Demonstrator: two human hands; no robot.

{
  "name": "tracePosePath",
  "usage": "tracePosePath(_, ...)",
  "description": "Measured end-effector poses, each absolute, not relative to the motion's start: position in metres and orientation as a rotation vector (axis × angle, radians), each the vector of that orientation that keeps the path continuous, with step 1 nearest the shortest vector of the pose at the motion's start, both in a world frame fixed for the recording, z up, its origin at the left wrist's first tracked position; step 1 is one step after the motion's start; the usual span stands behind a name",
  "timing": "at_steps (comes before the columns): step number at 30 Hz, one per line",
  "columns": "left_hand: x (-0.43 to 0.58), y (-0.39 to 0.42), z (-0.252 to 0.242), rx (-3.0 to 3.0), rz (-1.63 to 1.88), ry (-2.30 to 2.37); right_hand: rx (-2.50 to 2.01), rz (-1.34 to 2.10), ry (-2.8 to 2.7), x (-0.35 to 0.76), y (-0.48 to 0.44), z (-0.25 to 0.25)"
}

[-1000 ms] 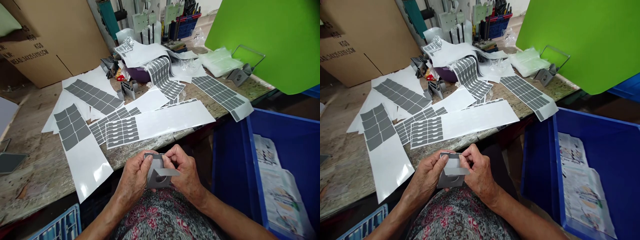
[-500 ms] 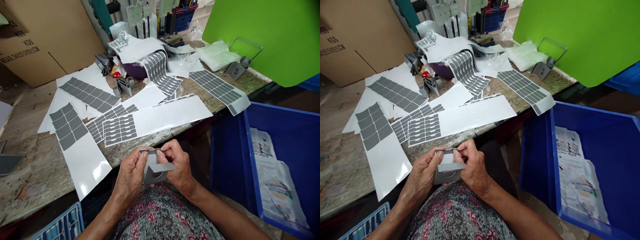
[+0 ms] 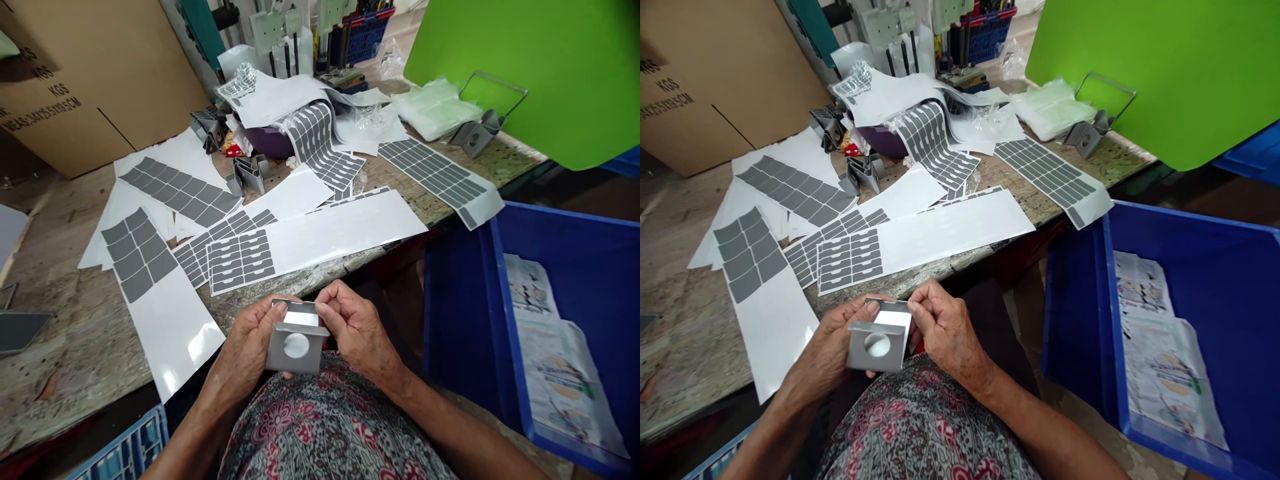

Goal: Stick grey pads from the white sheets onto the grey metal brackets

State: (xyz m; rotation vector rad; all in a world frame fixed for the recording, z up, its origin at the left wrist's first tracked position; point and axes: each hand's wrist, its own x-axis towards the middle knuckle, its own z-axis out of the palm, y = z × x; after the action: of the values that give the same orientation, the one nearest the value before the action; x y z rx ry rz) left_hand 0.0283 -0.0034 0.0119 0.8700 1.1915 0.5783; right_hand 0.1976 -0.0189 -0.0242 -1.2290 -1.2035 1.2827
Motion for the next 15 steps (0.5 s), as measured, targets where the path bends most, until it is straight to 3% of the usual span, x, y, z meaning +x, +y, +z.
tracePosePath(6,0.023,0.001,0.005,0.754,0.601,1.151,-1.085,1.417,-1.008,0.199,-0.017,-0.04)
tracePosePath(15,0.024,0.002,0.002,0.838,0.547,1.169,-1.269,1.264,-1.289,0.202,-0.02,-0.032)
